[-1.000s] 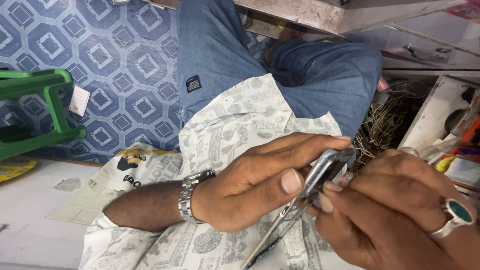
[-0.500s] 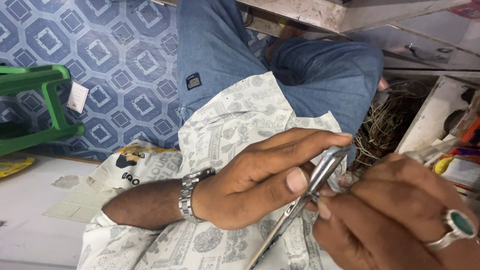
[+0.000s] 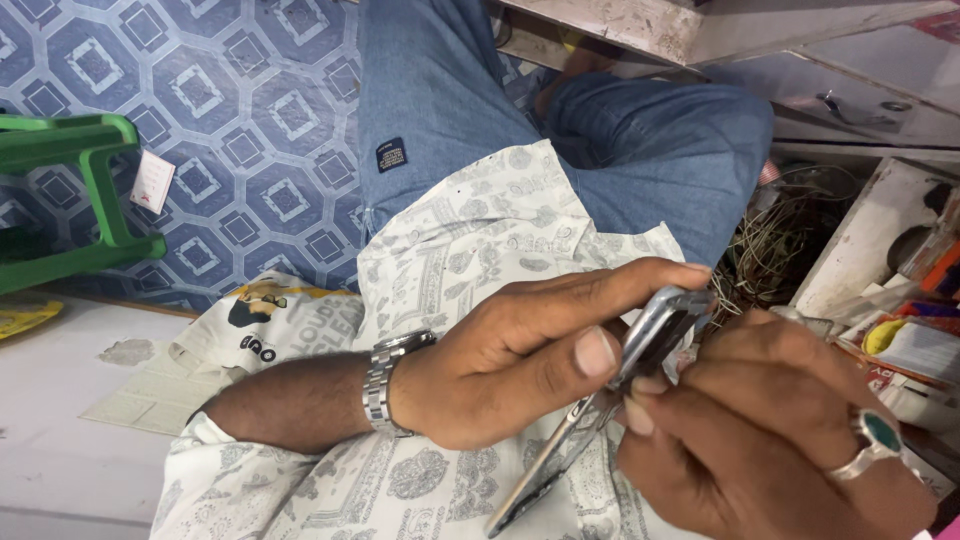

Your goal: The person sits on the floor and uses a blue-handled screwdriver to unscrew the back cover of a smartphone resting on their lap. They work the screwdriver around the frame edges, lift the back panel away to expose the internal components, and continue handling the opened phone.

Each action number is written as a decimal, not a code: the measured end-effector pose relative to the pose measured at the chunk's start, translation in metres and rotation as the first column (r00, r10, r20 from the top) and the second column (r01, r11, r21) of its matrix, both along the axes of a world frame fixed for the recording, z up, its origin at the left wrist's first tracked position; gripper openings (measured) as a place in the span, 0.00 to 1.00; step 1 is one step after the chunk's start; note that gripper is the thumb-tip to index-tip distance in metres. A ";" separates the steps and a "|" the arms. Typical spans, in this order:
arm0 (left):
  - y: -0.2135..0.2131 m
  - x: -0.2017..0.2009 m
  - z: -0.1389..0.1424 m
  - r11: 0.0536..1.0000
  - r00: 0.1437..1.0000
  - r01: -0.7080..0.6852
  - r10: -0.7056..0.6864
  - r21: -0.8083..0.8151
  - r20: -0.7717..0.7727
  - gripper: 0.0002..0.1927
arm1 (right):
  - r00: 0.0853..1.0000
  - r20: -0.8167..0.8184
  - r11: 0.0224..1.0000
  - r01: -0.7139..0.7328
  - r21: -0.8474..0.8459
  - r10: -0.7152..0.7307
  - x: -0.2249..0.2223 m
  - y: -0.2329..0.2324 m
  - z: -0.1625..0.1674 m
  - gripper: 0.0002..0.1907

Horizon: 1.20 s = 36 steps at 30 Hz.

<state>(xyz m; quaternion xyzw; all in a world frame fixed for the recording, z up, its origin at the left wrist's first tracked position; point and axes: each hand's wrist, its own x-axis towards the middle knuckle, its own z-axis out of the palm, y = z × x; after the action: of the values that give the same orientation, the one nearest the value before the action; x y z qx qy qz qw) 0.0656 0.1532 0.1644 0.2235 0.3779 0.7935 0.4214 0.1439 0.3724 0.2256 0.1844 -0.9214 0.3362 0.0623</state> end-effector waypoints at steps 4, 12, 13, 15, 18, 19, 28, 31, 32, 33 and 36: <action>0.001 0.003 -0.004 0.998 0.994 0.019 -0.026 0.067 0.109 0.26 | 0.994 0.049 0.995 0.096 -0.024 -0.095 0.001 -0.005 -0.001 0.08; 0.001 0.011 -0.011 0.998 0.986 0.009 -0.020 0.066 0.164 0.24 | 0.993 0.066 0.993 0.106 -0.047 -0.103 0.000 -0.020 -0.003 0.10; 0.001 0.011 -0.012 0.998 0.982 0.008 -0.020 0.063 0.187 0.25 | 0.977 0.141 0.983 0.172 -0.068 -0.162 0.002 -0.025 -0.006 0.09; 0.002 0.012 -0.011 0.998 0.978 0.004 -0.017 0.064 0.206 0.25 | 0.969 0.168 0.980 0.191 -0.045 -0.182 0.003 -0.028 -0.003 0.09; 0.003 0.011 -0.010 0.997 0.980 -0.006 -0.008 0.074 0.197 0.24 | 0.996 0.032 0.996 0.078 0.030 -0.079 -0.003 -0.023 0.004 0.08; 0.004 0.011 -0.009 0.997 0.981 -0.015 0.000 0.076 0.195 0.25 | 0.999 -0.012 0.998 0.051 0.020 -0.051 -0.005 -0.021 0.003 0.06; 0.008 0.011 -0.008 0.997 0.994 -0.080 0.078 0.024 0.073 0.30 | 0.989 0.086 0.992 0.123 0.019 -0.124 0.011 -0.014 0.000 0.07; 0.003 0.008 -0.005 0.995 0.993 -0.100 0.098 -0.030 -0.063 0.32 | 0.975 0.141 0.985 0.172 0.026 -0.174 0.006 -0.020 0.007 0.07; 0.002 0.008 -0.004 0.993 0.989 -0.111 0.106 -0.037 -0.101 0.32 | 0.970 0.157 0.982 0.185 0.029 -0.188 0.004 -0.021 0.009 0.07; 0.001 0.007 -0.002 0.992 0.984 -0.122 0.115 -0.043 -0.139 0.32 | 0.962 0.197 0.982 0.187 0.031 -0.189 0.002 -0.022 0.012 0.08; 0.006 0.005 -0.002 0.988 0.969 -0.154 0.146 -0.026 -0.200 0.32 | 0.945 0.277 0.984 0.180 -0.001 -0.173 -0.003 -0.019 0.017 0.09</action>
<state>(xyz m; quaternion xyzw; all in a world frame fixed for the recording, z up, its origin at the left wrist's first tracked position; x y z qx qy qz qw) 0.0710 0.1591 0.1625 0.2631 0.4503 0.7889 0.3250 0.1406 0.3534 0.2422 0.0517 -0.9294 0.3638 -0.0342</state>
